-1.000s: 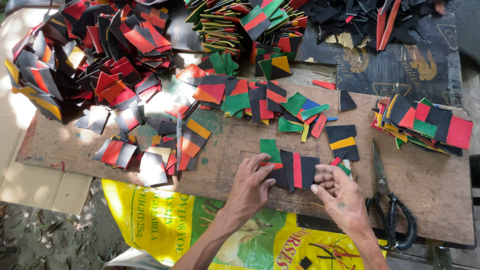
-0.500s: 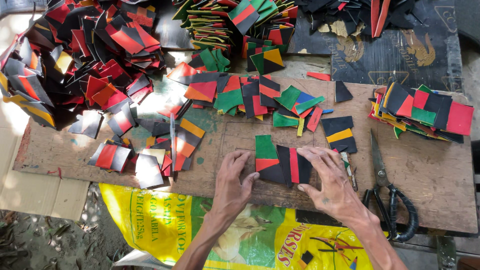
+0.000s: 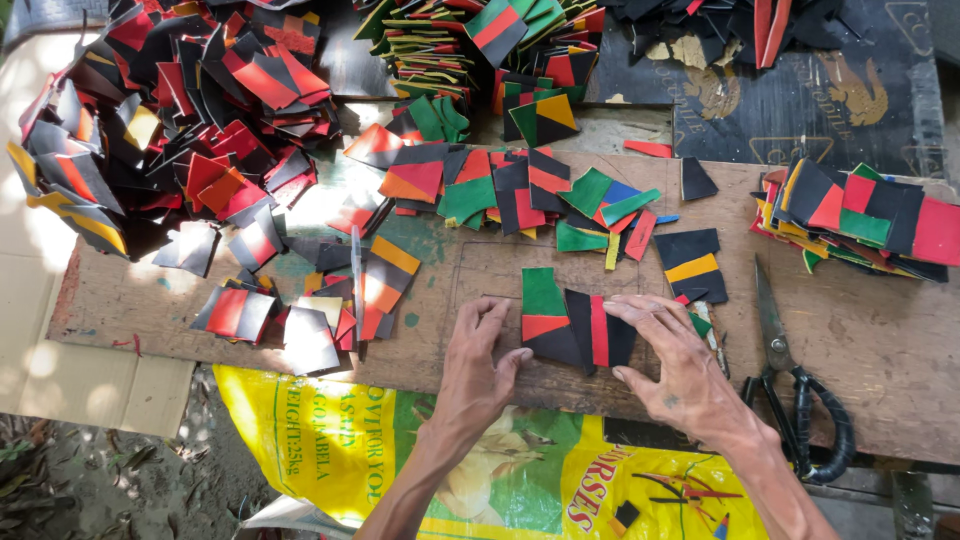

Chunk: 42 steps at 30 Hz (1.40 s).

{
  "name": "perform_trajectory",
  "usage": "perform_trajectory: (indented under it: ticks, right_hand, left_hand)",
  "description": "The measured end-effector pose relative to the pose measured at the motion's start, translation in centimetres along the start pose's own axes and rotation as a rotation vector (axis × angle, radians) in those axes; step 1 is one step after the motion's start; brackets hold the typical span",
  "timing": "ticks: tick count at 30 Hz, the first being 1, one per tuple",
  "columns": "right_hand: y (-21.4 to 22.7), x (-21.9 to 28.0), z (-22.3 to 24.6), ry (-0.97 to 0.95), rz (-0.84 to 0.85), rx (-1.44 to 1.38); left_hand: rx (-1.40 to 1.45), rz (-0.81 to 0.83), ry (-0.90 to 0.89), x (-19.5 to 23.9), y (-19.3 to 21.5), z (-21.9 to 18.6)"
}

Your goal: The person assembles small multi-colored rectangular items by pressing them with a wooden block and trimming edges with scissors. The person repeatedly picks up pieces, aligns them, presses them, and stacks the finished units on the table.

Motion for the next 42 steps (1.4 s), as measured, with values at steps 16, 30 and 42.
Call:
perform_trajectory:
  ticks: [16, 30, 42]
  right_hand:
    - [-0.5, 0.1, 0.1, 0.064, -0.044, 0.066]
    - [3.5, 1.5, -1.9, -0.094, -0.234, -0.141]
    - [0.9, 1.6, -1.7, -0.041, -0.099, 0.002]
  left_hand:
    - [-0.242, 0.003, 0.060, 1.0, -1.2, -0.6]
    - [-0.156, -0.028, 0.093, 2.1, -0.7, -0.5]
    - [-0.180, 0.133, -0.281, 0.2, -3.9, -3.0]
Point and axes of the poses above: each hand's wrist, its own x-axis away from the middle knuckle, its own y-axis out of the back of the hand, z = x × y, the point moved 8 cm from there along -x, towards the middle knuckle, and after that the axes turned 4 degrees about -x, right-handed, at the moved point
